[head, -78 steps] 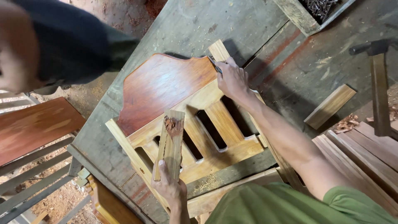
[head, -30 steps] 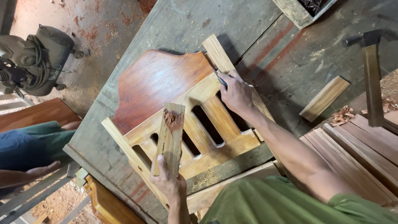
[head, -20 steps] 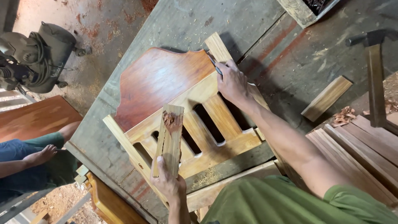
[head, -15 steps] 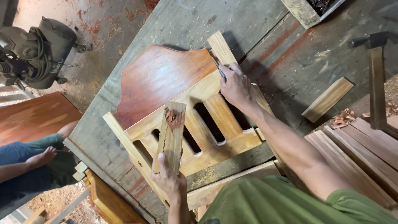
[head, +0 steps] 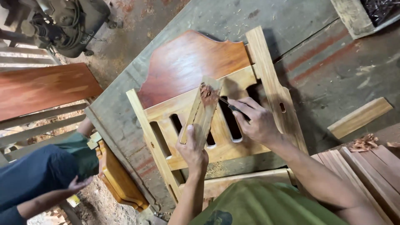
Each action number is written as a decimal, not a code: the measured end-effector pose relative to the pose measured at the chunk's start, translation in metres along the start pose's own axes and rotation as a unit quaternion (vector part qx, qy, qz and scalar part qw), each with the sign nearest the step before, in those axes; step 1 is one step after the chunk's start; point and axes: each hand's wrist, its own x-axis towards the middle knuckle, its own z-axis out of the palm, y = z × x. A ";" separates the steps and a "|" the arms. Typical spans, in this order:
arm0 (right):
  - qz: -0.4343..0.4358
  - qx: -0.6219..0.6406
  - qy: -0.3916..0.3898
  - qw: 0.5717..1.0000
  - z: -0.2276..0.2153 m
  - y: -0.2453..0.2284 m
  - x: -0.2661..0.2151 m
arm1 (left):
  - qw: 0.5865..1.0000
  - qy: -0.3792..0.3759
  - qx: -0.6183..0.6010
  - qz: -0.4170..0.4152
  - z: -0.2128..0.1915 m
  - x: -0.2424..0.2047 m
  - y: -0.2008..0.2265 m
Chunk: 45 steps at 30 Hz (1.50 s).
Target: The person uses a chisel to carve and shape a wooden piece, then hammers it into place on a wooden chair frame. They also use a hammer to secure other parts of the chair and apply a reddish substance to the wood.
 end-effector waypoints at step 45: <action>0.258 -0.115 0.046 0.958 0.030 0.092 0.043 | 0.780 -0.103 0.448 0.424 -0.080 0.053 -0.140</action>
